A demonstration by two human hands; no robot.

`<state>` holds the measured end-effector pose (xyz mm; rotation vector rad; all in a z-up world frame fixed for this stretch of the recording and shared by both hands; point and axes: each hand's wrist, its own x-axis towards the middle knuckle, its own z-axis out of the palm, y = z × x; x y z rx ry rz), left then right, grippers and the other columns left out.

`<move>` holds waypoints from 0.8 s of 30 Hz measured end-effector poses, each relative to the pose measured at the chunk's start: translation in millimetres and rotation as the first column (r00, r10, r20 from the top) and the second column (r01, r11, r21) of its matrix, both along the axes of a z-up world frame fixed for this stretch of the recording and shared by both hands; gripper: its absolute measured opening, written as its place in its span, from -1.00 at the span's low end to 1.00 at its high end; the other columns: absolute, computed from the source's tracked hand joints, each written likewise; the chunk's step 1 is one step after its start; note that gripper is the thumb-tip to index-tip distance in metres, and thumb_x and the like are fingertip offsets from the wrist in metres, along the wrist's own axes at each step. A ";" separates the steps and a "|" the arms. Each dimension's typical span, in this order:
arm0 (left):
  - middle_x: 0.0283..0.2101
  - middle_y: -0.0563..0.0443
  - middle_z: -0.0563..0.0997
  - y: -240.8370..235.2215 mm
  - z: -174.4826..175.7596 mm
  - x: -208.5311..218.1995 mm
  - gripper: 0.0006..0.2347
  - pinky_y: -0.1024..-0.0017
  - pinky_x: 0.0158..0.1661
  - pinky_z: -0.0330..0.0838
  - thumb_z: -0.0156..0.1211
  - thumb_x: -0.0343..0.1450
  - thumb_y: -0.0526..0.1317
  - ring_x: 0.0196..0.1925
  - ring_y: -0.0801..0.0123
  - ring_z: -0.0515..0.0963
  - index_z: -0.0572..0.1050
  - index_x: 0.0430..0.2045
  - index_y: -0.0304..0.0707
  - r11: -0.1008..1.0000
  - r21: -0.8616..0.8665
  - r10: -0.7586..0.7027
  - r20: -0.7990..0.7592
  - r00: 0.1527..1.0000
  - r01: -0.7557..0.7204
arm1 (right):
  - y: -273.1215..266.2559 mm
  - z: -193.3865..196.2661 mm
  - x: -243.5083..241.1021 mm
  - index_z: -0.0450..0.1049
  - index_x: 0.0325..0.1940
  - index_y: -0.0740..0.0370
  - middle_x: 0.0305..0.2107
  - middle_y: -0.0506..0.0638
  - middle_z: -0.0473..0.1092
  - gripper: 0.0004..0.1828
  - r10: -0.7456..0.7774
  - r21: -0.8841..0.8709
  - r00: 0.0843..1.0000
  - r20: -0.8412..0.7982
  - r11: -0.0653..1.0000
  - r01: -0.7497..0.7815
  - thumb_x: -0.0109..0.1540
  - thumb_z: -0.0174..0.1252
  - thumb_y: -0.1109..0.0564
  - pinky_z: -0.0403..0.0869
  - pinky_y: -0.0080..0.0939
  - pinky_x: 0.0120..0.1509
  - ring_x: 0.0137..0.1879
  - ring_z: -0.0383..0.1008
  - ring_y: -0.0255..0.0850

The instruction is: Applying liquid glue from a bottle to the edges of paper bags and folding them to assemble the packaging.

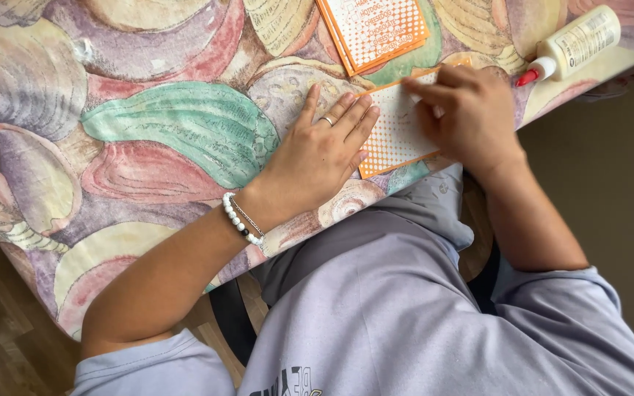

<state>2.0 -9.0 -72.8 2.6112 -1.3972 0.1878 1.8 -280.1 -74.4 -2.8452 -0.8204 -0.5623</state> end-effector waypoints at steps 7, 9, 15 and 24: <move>0.36 -0.24 0.43 0.0 -5.1 3.1 -0.58 -0.22 0.36 0.05 0.03 0.56 -0.11 0.37 -0.02 0.44 0.37 0.30 -0.31 0.993 -0.119 -0.017 -0.027 0.999 0.014 | -71.3 -7.7 2.3 0.85 0.04 -0.04 -0.38 -0.15 0.45 -0.80 -0.169 -0.076 0.981 0.090 0.981 0.176 0.46 0.37 0.20 0.28 -0.23 -0.45 -0.36 0.41 -0.21; 0.36 -0.27 0.42 -2.3 -0.9 -1.9 -0.58 -0.22 0.36 0.05 0.03 0.56 -0.11 0.38 -0.04 0.43 0.35 0.31 -0.29 0.993 -0.122 -0.004 -0.061 0.998 -0.004 | -69.0 -0.3 -17.2 0.83 0.10 0.11 -0.43 -0.10 0.40 -0.75 -0.208 0.022 0.976 0.065 0.978 0.207 0.45 0.30 0.30 0.25 -0.22 -0.39 -0.42 0.32 -0.21; 0.45 -0.37 0.26 -17.9 13.9 -40.4 -0.51 -0.14 0.39 0.12 -0.03 0.58 -0.05 0.36 -0.12 0.49 0.19 0.40 -0.28 0.979 -0.173 0.067 -0.207 0.976 -0.105 | -13.0 22.2 -100.0 0.14 0.61 0.30 -0.46 0.09 0.46 -0.23 -0.360 0.436 0.722 -0.591 0.611 0.661 0.38 0.30 0.11 0.43 -0.27 -0.20 -0.42 0.35 -0.30; 0.28 -0.25 0.53 -19.5 22.5 -53.7 -0.59 -0.03 0.28 0.40 0.07 0.58 -0.15 0.33 0.11 0.56 0.29 0.29 -0.42 0.876 -0.479 -0.099 -0.287 0.953 -0.053 | -59.6 -1.0 -54.9 0.10 0.61 0.25 0.08 0.20 0.34 -0.26 -0.180 0.877 0.968 -0.176 0.417 0.237 0.38 0.13 0.51 0.32 -0.24 -0.03 -0.05 0.34 -0.15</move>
